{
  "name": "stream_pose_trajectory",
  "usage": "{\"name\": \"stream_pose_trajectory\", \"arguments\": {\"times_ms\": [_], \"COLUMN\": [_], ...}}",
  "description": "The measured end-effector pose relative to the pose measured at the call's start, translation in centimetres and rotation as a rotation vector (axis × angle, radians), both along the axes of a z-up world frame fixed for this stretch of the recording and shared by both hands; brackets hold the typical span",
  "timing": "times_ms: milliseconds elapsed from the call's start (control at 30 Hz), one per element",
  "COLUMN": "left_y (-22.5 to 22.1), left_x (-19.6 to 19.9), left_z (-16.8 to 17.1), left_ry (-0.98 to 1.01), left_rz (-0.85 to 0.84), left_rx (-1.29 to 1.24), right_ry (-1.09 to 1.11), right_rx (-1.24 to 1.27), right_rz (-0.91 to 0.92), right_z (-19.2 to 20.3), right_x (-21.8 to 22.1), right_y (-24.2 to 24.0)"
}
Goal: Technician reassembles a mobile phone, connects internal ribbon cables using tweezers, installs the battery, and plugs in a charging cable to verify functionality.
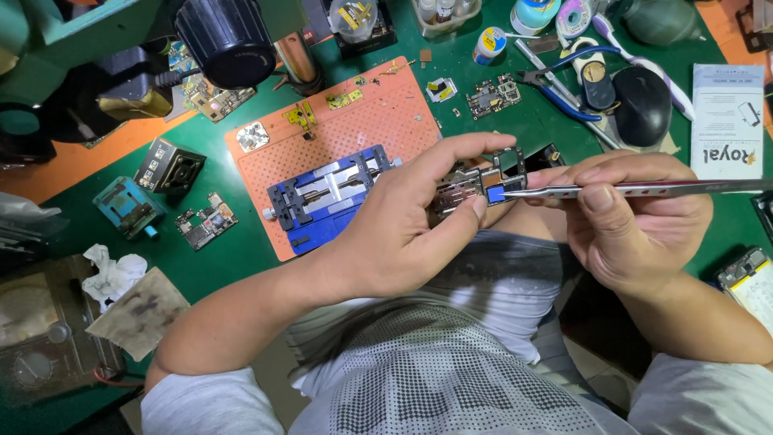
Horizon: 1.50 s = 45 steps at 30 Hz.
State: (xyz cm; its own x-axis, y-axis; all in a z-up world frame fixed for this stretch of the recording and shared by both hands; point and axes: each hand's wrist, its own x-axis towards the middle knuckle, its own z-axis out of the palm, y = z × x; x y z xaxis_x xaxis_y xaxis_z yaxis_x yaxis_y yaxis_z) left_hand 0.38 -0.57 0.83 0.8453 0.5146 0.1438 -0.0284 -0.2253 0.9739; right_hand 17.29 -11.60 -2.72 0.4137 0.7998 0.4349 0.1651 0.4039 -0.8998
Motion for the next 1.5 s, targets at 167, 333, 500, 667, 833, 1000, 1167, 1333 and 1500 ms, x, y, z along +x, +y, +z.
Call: {"name": "stream_pose_trajectory", "arguments": {"times_ms": [167,333,500,667,833,1000,1167,1333,1500], "left_y": [-0.1,-0.2,-0.3,-0.4,-0.6,-0.6,-0.4,-0.2,0.0], "left_x": [0.0,0.0,0.0,0.1,0.2,0.2,0.1,0.3,0.3], "left_z": [0.0,0.1,0.0,0.0,-0.3,-0.2,-0.2,-0.2,-0.3], "left_ry": [-0.007,-0.024,-0.044,-0.046,-0.065,-0.064,-0.06,-0.045,-0.039], "left_rz": [0.005,-0.004,0.012,0.033,0.05,0.05,0.056,0.036,0.024], "left_rx": [0.001,-0.02,-0.01,-0.003,-0.001,-0.049,-0.007,-0.077,-0.134], "right_ry": [-0.005,0.011,-0.024,-0.007,0.021,0.014,0.067,-0.002,-0.025], "right_rx": [0.014,0.02,0.008,0.015,0.006,0.051,0.057,0.079,0.121], "right_rz": [0.017,0.021,0.014,0.033,0.055,0.03,-0.001,-0.109,-0.19], "right_z": [0.0,-0.1,0.2,0.2,0.3,0.0,0.1,0.4,0.5], "right_x": [0.1,0.1,0.0,0.0,-0.1,0.0,0.8,1.3,1.6], "right_y": [0.0,-0.1,-0.1,-0.1,-0.2,-0.1,-0.7,-0.6,-0.5]}}
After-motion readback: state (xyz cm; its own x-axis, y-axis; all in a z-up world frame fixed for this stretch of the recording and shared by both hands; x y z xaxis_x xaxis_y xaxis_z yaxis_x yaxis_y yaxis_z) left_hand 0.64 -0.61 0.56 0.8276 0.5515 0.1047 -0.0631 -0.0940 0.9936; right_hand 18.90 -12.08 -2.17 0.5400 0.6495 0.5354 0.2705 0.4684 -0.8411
